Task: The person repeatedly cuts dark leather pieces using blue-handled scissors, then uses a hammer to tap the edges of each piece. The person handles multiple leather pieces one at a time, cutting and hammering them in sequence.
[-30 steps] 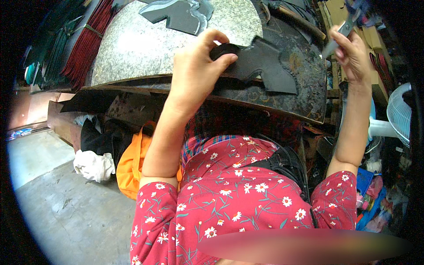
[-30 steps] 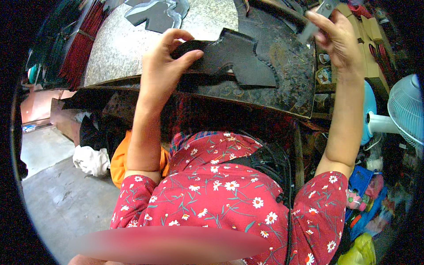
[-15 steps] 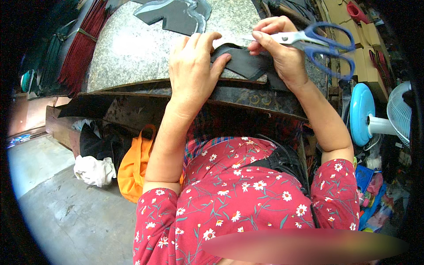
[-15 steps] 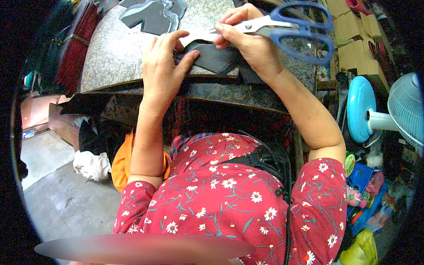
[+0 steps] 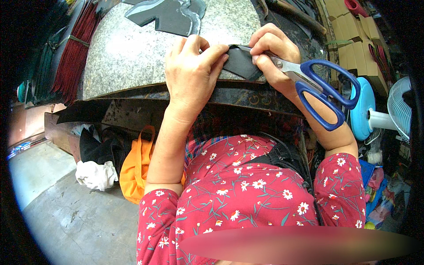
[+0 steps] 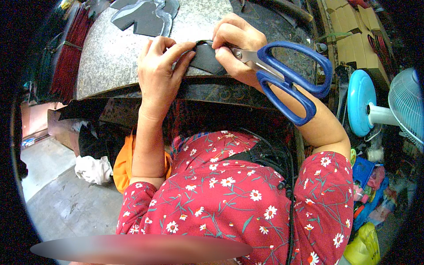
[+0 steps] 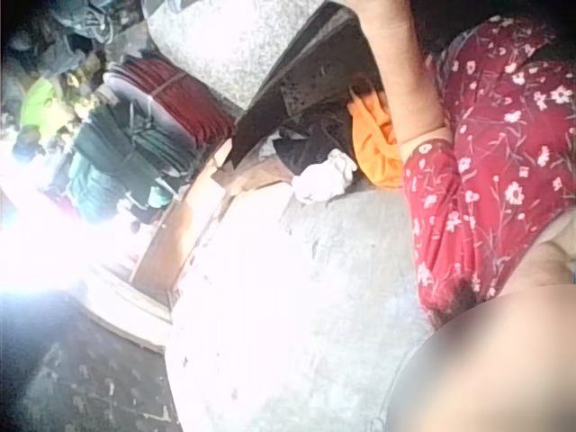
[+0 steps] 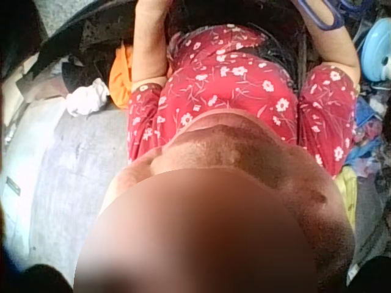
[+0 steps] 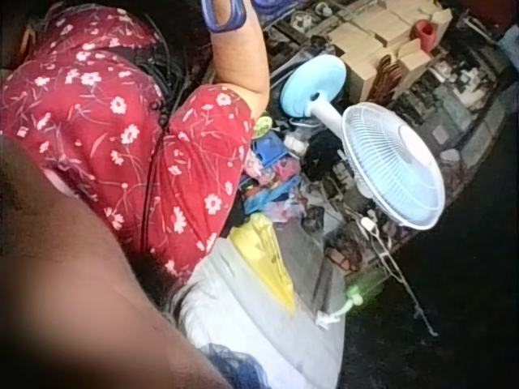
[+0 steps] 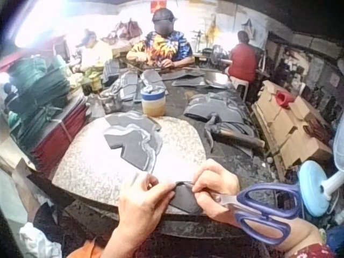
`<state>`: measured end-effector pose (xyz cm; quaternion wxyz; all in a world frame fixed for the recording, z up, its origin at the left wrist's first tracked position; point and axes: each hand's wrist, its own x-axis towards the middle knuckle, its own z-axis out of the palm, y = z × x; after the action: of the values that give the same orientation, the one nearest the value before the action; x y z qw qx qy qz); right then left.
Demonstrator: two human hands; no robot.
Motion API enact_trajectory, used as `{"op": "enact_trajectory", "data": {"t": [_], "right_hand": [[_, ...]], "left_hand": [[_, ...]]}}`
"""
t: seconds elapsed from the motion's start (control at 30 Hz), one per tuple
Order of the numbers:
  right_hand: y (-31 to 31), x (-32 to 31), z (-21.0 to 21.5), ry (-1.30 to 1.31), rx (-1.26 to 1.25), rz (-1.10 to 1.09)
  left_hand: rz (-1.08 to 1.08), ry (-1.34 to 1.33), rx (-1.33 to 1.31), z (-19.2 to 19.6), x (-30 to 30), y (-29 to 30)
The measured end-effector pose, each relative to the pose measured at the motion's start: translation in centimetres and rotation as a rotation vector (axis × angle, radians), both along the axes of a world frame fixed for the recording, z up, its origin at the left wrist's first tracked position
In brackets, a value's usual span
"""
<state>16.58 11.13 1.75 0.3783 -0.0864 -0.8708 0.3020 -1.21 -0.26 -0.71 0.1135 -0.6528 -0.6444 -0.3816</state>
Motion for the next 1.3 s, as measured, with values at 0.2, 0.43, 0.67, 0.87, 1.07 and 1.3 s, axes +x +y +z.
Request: {"op": "enact_trajectory", "data": {"t": [0.2, 0.43, 0.67, 0.87, 1.07, 1.3], "right_hand": [[-0.3, -0.4, -0.4, -0.064, 0.078, 0.007], [0.1, -0.6, -0.4, -0.006, 0.08, 0.004], [0.1, -0.9, -0.5, 0.02, 0.125, 0.047], [-0.8, -1.2, 0.0, -0.171, 0.069, -0.004], [-0.7, -1.2, -0.2, -0.108, 0.061, 0.002], [-0.4, -1.3, -0.6, 0.025, 0.093, 0.015]], "left_hand": [[-0.002, 0.004, 0.002, -0.3, -0.1, 0.1], [0.004, 0.018, 0.018, -0.4, -0.3, 0.1], [0.008, 0.023, 0.012, -0.3, -0.3, 0.1], [0.154, 0.048, 0.025, -0.1, 0.0, -0.3], [0.073, 0.072, 0.061, -0.2, -0.3, -0.4], [0.062, 0.094, 0.074, -0.4, -0.1, -0.2]]}}
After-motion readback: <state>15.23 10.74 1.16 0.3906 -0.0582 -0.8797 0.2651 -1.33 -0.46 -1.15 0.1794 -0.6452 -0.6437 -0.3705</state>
